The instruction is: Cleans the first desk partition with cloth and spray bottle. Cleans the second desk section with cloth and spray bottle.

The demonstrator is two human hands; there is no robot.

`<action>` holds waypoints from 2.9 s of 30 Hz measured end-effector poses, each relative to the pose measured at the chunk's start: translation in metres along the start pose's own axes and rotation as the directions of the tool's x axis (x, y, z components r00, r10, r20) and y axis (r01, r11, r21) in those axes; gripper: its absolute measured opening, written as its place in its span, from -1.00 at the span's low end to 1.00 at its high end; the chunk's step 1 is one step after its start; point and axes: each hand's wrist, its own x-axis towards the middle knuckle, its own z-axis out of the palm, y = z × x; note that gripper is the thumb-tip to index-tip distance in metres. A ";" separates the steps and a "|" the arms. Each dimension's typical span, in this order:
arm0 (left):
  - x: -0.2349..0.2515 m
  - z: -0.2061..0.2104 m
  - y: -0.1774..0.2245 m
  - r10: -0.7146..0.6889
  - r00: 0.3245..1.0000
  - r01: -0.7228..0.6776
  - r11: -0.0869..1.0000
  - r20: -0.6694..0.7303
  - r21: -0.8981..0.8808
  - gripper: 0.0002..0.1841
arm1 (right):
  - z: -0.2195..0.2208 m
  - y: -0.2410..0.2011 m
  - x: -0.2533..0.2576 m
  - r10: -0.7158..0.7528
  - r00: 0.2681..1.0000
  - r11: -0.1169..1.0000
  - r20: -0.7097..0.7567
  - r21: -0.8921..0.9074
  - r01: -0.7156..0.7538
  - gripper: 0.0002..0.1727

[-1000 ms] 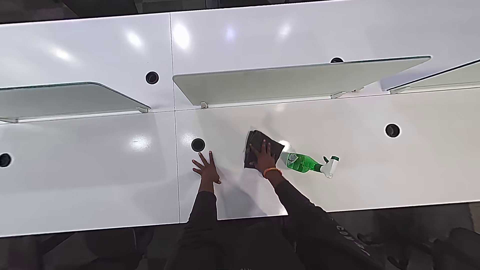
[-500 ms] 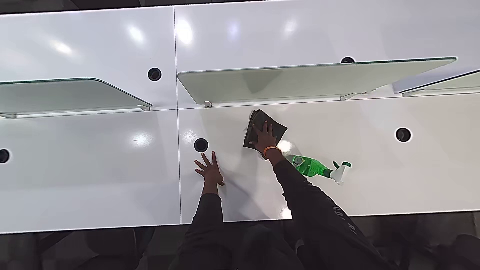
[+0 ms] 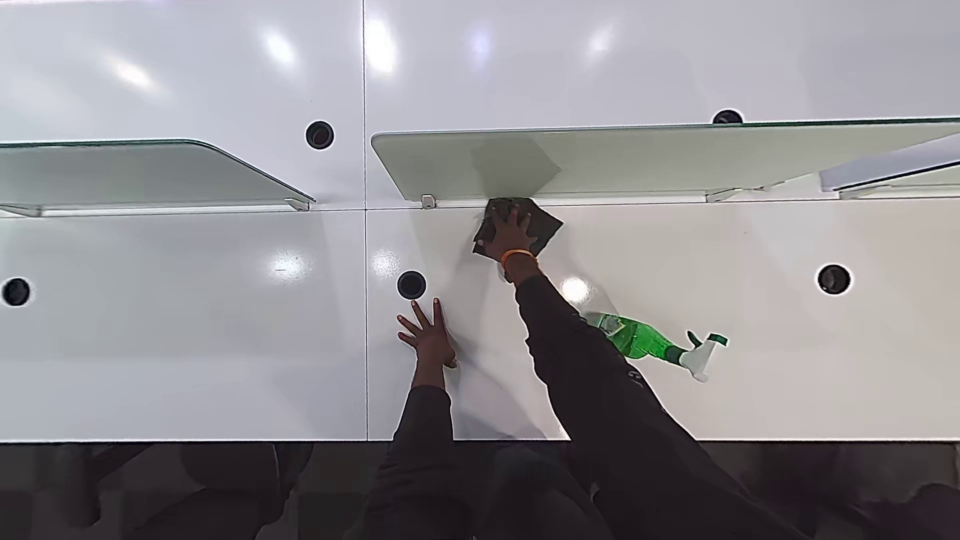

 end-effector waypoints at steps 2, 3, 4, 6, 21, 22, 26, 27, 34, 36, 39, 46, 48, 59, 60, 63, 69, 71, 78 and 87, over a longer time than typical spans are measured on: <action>0.001 0.002 0.000 -0.002 1.000 0.002 1.000 -0.004 0.007 0.89 | 0.011 -0.025 -0.012 -0.124 0.992 0.992 0.024 -0.033 0.124 0.08; 0.001 0.001 0.000 -0.005 1.000 0.005 1.000 -0.004 0.014 0.90 | 0.018 -0.038 -0.020 -0.193 0.980 0.980 0.041 -0.045 0.195 0.06; 0.001 0.001 0.000 -0.011 1.000 0.011 1.000 0.000 0.025 0.90 | 0.025 -0.048 -0.030 -0.267 0.962 0.961 0.057 -0.054 0.270 0.03; 0.000 -0.002 0.002 -0.014 1.000 0.014 0.999 0.005 0.030 0.91 | 0.032 -0.056 -0.047 -0.389 0.918 0.918 0.079 -0.059 0.393 -0.05; 0.000 0.002 0.000 -0.007 1.000 0.008 1.000 -0.022 0.007 0.87 | 0.021 0.042 -0.050 -0.260 0.963 0.966 -0.065 -0.025 0.259 -0.19; -0.001 0.002 0.000 -0.006 1.000 0.006 1.000 -0.019 0.006 0.86 | 0.030 0.044 -0.055 -0.243 0.969 0.969 -0.038 -0.054 0.241 -0.18; 0.000 0.002 0.000 0.002 1.000 -0.003 1.000 -0.021 -0.016 0.84 | 0.060 0.068 -0.113 -0.224 0.968 0.967 0.115 -0.094 0.235 -0.19; 0.001 0.002 -0.001 0.002 1.000 -0.003 1.000 -0.023 -0.019 0.84 | 0.071 0.078 -0.131 -0.232 0.964 0.964 0.126 -0.102 0.245 -0.18; 0.001 0.005 -0.001 -0.004 0.999 0.003 1.000 -0.040 -0.007 0.85 | 0.106 0.114 -0.197 -0.265 0.964 0.963 -0.012 -0.064 0.263 -0.55; 0.001 0.005 0.000 -0.007 0.999 0.007 1.000 -0.042 -0.003 0.86 | 0.087 0.120 -0.182 -0.249 0.968 0.946 -0.019 0.208 0.248 -0.59; 0.001 0.004 0.000 -0.003 0.999 0.004 1.000 -0.038 0.013 0.87 | 0.053 0.132 -0.169 -0.337 0.932 0.462 -0.131 0.840 0.285 -0.68; -0.002 0.004 0.000 0.001 0.999 -0.001 1.000 -0.036 0.002 0.87 | 0.002 0.139 -0.201 -0.475 0.868 -0.144 -0.147 0.986 0.088 -0.45; -0.002 0.004 -0.001 0.006 0.999 -0.006 1.000 -0.041 -0.008 0.86 | 0.016 0.148 -0.193 -0.267 0.963 0.104 -0.033 0.993 0.063 -0.49; 0.000 0.004 -0.001 0.003 0.999 -0.004 1.000 -0.041 -0.014 0.87 | 0.060 0.159 -0.172 -0.258 0.907 0.869 -0.334 0.329 0.369 -0.53; 0.000 0.005 -0.001 0.004 0.999 -0.004 1.000 -0.043 -0.017 0.87 | 0.058 0.149 -0.170 -0.342 0.888 0.866 -0.306 0.264 0.424 -0.56; 0.002 0.005 -0.001 0.004 0.999 -0.005 1.000 -0.039 -0.023 0.86 | 0.051 0.111 -0.164 -0.499 0.844 0.846 -0.197 0.097 0.524 -0.58; -0.001 0.005 -0.002 0.011 0.999 -0.013 0.999 -0.033 -0.039 0.83 | 0.055 0.054 -0.131 -0.394 0.859 0.881 0.327 -0.134 0.454 0.09; 0.000 0.001 -0.002 0.014 0.999 -0.016 0.998 -0.045 -0.058 0.82 | 0.057 0.045 -0.113 -0.395 0.859 0.870 0.326 -0.169 0.464 0.15; -0.006 -0.002 -0.002 0.015 0.997 -0.020 0.998 -0.079 -0.062 0.78 | 0.027 0.018 -0.057 -0.363 0.905 0.897 0.220 -0.179 0.403 0.13; -0.005 0.002 -0.001 0.002 0.996 -0.006 0.999 -0.086 -0.042 0.79 | 0.032 0.023 -0.068 -0.333 0.922 0.916 0.196 -0.164 0.366 0.10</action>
